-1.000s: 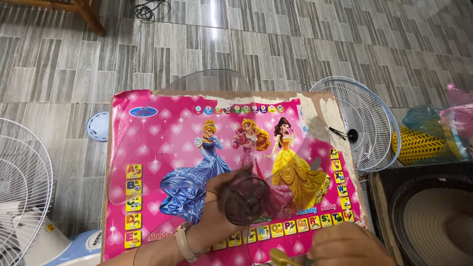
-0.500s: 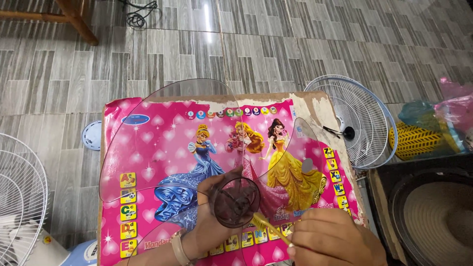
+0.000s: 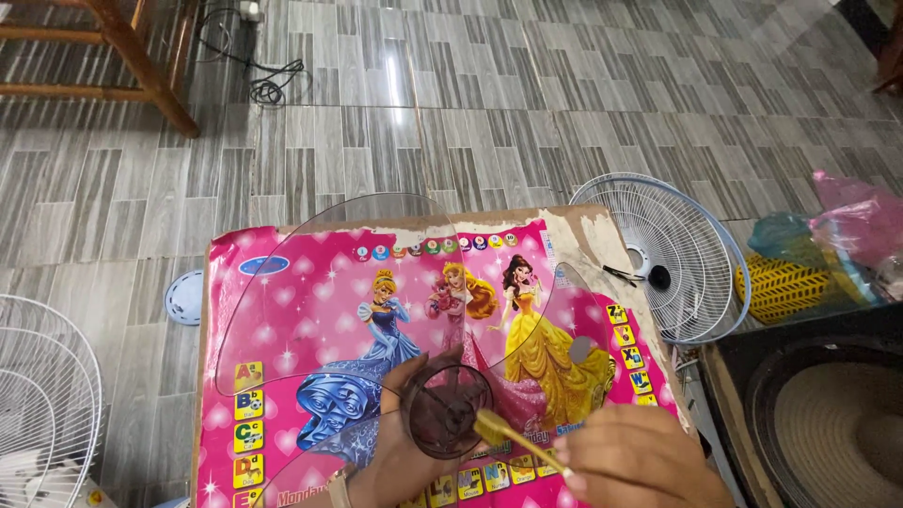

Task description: Cleaning a plastic fan component using a small brush

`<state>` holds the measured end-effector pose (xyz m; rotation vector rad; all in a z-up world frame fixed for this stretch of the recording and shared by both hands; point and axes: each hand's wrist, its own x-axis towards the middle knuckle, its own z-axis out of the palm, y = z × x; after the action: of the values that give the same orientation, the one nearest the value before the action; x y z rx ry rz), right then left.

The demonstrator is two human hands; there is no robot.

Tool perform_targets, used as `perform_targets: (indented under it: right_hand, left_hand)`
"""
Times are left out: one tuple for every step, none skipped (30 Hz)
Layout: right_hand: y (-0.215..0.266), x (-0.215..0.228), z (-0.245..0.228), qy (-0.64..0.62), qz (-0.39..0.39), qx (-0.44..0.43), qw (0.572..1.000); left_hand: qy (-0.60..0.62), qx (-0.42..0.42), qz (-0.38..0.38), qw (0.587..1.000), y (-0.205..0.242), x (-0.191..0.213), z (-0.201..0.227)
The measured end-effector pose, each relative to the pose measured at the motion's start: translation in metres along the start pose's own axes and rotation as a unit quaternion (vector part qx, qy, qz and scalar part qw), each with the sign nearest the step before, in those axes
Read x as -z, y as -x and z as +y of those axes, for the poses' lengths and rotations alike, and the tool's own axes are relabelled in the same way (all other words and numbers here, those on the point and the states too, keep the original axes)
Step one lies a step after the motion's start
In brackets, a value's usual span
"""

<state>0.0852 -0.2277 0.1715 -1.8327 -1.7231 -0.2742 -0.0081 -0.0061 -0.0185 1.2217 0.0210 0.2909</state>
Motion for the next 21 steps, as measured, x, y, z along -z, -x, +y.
perform_targets:
  right_hand:
    - [0.001, -0.001, 0.002, 0.002, 0.001, 0.0, 1.0]
    - [0.002, -0.002, 0.003, 0.008, -0.002, -0.014, 1.0]
    - [0.003, -0.003, 0.006, 0.014, -0.005, -0.027, 1.0]
    - [-0.005, -0.002, 0.003, 0.014, -0.005, -0.028, 1.0]
    - [-0.013, -0.001, 0.001, -0.001, 0.002, -0.042, 0.999]
    - [-0.022, 0.0, -0.001, -0.015, 0.008, -0.055, 0.998]
    - [-0.025, -0.001, -0.002, -0.016, 0.008, -0.055, 0.998]
    - [-0.027, -0.001, -0.004, -0.02, 0.011, -0.074, 0.997]
    - [-0.03, -0.002, -0.006, -0.025, 0.014, -0.092, 0.995]
    - [-0.031, -0.002, -0.002, -0.025, 0.014, -0.093, 0.995]
    - [-0.032, -0.003, 0.002, -0.026, 0.022, -0.063, 0.997]
    - [-0.033, -0.004, 0.005, -0.027, 0.03, -0.034, 0.999]
    - [-0.032, -0.003, 0.005, -0.027, 0.03, -0.034, 0.999]
    - [-0.031, -0.003, 0.004, -0.03, 0.027, -0.045, 0.998]
    - [-0.03, -0.003, 0.004, -0.032, 0.025, -0.056, 0.998]
    - [-0.031, -0.004, 0.005, -0.032, 0.025, -0.056, 0.998]
    - [-0.033, -0.005, 0.005, -0.031, 0.033, -0.048, 0.998]
    - [-0.034, -0.005, 0.006, -0.03, 0.041, -0.041, 0.998]
    - [-0.034, -0.005, 0.007, -0.029, 0.041, -0.04, 0.998]
    - [-0.035, -0.004, 0.007, -0.028, 0.041, -0.043, 0.998]
    - [-0.036, -0.004, 0.008, -0.027, 0.04, -0.045, 0.998]
  left_hand:
    - [0.0, -0.001, -0.002, 1.0, -0.001, -0.002, 0.002]
    - [0.008, -0.016, 0.003, 1.0, -0.002, -0.003, 0.003]
    - [0.017, -0.03, 0.008, 0.999, -0.003, -0.005, 0.005]
    - [0.017, -0.029, 0.008, 0.999, -0.002, -0.004, 0.003]
    - [0.025, -0.028, 0.008, 0.999, 0.0, -0.002, 0.0]
    - [0.032, -0.028, 0.009, 0.999, 0.0, -0.001, -0.002]
    - [0.032, -0.028, 0.009, 0.999, 0.0, -0.001, -0.004]
    - [0.009, -0.025, 0.012, 1.0, 0.001, 0.0, -0.005]
    - [-0.015, -0.023, 0.016, 1.0, 0.002, 0.001, -0.007]
    - [-0.015, -0.022, 0.016, 1.0, 0.001, 0.001, -0.005]
    - [-0.003, -0.03, 0.006, 1.0, 0.001, 0.001, -0.004]
    - [0.009, -0.038, -0.003, 0.999, 0.001, 0.001, -0.002]
    - [0.009, -0.038, -0.003, 0.999, 0.0, 0.001, -0.001]
    - [-0.003, -0.044, -0.003, 0.999, 0.0, 0.001, -0.001]
    - [-0.015, -0.051, -0.004, 0.999, 0.0, 0.0, 0.0]
    - [-0.014, -0.051, -0.004, 0.999, 0.0, 0.0, -0.001]
    - [-0.007, -0.053, -0.003, 0.999, 0.0, 0.0, -0.002]
    - [0.001, -0.056, -0.004, 0.998, 0.0, -0.001, -0.003]
    - [0.001, -0.056, -0.004, 0.998, 0.0, 0.0, -0.003]
    - [0.005, -0.046, -0.004, 0.999, 0.0, 0.0, -0.002]
    - [0.008, -0.036, -0.004, 0.999, 0.001, 0.0, -0.002]
